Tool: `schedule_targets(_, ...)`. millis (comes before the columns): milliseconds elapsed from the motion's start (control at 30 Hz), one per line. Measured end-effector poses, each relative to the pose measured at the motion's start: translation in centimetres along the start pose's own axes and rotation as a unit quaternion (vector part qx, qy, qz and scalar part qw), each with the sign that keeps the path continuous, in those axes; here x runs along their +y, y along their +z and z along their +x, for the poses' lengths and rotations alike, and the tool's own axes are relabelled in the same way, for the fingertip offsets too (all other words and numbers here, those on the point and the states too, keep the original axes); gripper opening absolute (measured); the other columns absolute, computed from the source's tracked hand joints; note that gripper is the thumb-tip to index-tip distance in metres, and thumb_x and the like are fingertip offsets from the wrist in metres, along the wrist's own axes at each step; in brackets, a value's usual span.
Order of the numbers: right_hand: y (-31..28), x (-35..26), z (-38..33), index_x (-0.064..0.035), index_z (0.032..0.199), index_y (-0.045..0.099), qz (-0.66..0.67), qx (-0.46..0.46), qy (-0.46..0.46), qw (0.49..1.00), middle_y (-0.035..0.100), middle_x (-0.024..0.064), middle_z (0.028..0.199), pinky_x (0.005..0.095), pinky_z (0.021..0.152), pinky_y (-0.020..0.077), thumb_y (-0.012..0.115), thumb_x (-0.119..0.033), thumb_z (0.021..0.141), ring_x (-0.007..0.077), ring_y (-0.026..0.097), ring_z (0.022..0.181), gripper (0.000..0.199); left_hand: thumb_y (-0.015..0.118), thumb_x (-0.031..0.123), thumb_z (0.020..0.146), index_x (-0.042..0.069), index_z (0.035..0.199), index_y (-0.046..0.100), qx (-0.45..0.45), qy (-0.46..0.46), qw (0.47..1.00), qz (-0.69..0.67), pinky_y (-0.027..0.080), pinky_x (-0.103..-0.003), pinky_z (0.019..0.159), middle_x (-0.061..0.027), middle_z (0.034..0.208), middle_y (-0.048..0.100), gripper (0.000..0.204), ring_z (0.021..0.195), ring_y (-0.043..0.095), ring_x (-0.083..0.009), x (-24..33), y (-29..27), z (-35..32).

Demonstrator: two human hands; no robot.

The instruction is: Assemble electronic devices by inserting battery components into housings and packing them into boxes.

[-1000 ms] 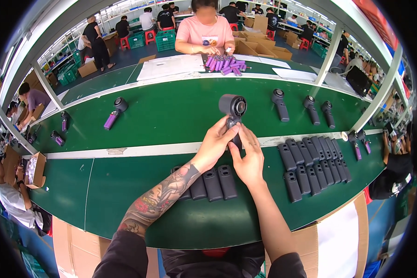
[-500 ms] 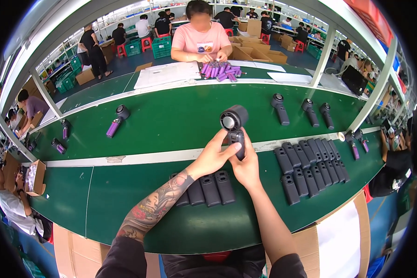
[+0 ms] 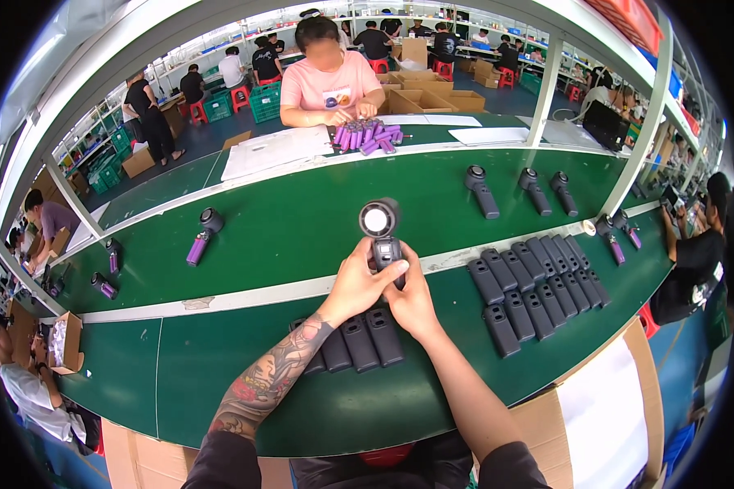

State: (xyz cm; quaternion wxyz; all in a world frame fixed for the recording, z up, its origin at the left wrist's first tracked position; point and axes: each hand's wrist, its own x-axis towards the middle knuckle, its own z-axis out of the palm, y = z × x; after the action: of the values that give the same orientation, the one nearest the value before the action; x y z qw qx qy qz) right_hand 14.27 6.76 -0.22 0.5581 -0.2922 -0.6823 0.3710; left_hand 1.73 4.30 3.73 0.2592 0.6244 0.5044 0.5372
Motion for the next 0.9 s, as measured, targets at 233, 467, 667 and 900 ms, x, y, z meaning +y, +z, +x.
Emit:
schedule_targets(233, -3.9, -1.1, 2.2, -0.0014, 0.128, 0.054, 0.482, -0.074, 0.332, 0.808, 0.066, 0.0101, 0.092, 0.0279, 0.063, 0.0476, 0.063, -0.016, 0.091, 0.0193, 0.061, 0.070, 0.041, 0.044, 0.020, 0.105, -0.003, 0.122, 0.058, 0.023, -0.108, 0.981, -0.162, 0.050, -0.034, 0.094, -0.0156, 0.106, 0.067, 0.032, 0.099, 0.065, -0.0230, -1.2, -4.3, 1.6)
schedule_targets(467, -4.5, -1.0, 2.4, -0.0012, 0.124, 0.056, 0.443, -0.074, 0.343, 0.825, 0.062, 0.0074, 0.089, 0.0226, 0.059, 0.0436, 0.064, -0.029, 0.096, 0.0123, 0.054, 0.064, 0.040, 0.048, 0.014, 0.100, 0.001, 0.115, 0.065, 0.176, -0.101, 0.979, -0.008, 0.049, -0.033, 0.093, -0.0124, 0.106, 0.068, 0.026, 0.098, 0.065, -0.0232, -5.2, -9.9, 3.0)
schedule_targets(667, -3.7, -0.8, 2.2, -0.0001, 0.122, 0.057, 0.352, -0.074, 0.361, 0.860, 0.065, 0.0094, 0.092, 0.0239, 0.058, 0.0468, 0.064, -0.026, 0.097, 0.0127, 0.054, 0.060, 0.037, 0.065, 0.024, 0.088, 0.012, 0.128, 0.060, 0.421, -0.048, 0.793, 0.438, 0.047, -0.045, 0.097, -0.0157, 0.127, 0.058, 0.042, 0.111, 0.058, -0.0362, -14.6, -22.8, 1.2)
schedule_targets(900, -4.4, -0.4, 2.3, 0.0013, 0.122, 0.056, 0.469, -0.152, 0.373, 0.786, 0.068, 0.0146, 0.104, 0.0263, 0.069, 0.0531, 0.066, -0.021, 0.097, 0.0138, 0.061, 0.072, 0.035, 0.063, 0.034, 0.088, 0.014, 0.134, 0.055, 0.376, -0.259, 0.697, 0.553, 0.044, -0.051, 0.097, -0.0193, 0.132, 0.054, 0.051, 0.114, 0.056, -0.0364, -20.7, -28.9, -4.2)
